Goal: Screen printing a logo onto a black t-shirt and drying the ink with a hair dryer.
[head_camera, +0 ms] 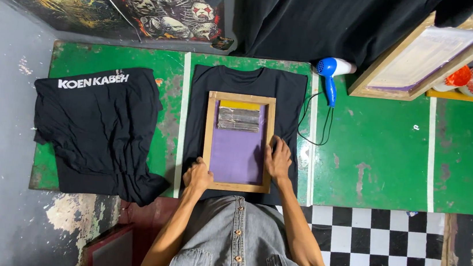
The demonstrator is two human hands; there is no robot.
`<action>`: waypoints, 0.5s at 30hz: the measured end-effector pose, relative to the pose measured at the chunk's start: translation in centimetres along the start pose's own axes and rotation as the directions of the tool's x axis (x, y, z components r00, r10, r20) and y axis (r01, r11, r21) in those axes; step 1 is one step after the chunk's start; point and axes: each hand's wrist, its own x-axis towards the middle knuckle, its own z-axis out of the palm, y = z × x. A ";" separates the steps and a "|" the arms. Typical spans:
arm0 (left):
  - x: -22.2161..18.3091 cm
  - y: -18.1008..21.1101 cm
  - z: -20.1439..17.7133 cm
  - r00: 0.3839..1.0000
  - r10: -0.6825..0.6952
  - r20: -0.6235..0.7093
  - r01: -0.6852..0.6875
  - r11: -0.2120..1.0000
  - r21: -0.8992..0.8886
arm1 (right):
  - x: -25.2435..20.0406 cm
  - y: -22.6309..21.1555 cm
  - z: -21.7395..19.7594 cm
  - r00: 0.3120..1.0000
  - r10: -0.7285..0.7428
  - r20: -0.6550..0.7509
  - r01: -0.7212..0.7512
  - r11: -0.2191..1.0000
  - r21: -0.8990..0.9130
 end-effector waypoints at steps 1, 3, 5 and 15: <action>0.3 1.0 -0.7 1.000 -0.003 0.002 0.003 1.000 0.003 | 0.5 0.3 1.2 1.000 0.002 0.003 -0.002 1.000 0.001; 1.0 3.4 -2.0 0.976 0.120 -0.180 -0.074 0.967 0.244 | 1.6 0.9 3.5 0.983 -0.023 -0.183 0.001 0.993 -0.117; 1.5 6.5 -4.7 0.975 0.176 -0.136 -0.139 0.960 0.242 | 1.4 1.3 4.3 0.971 -0.042 -0.237 0.017 0.994 -0.106; 13.5 13.7 -2.1 0.855 0.490 -0.168 -0.312 0.747 0.587 | 3.5 3.8 7.1 0.893 -0.109 -0.438 0.042 0.986 -0.159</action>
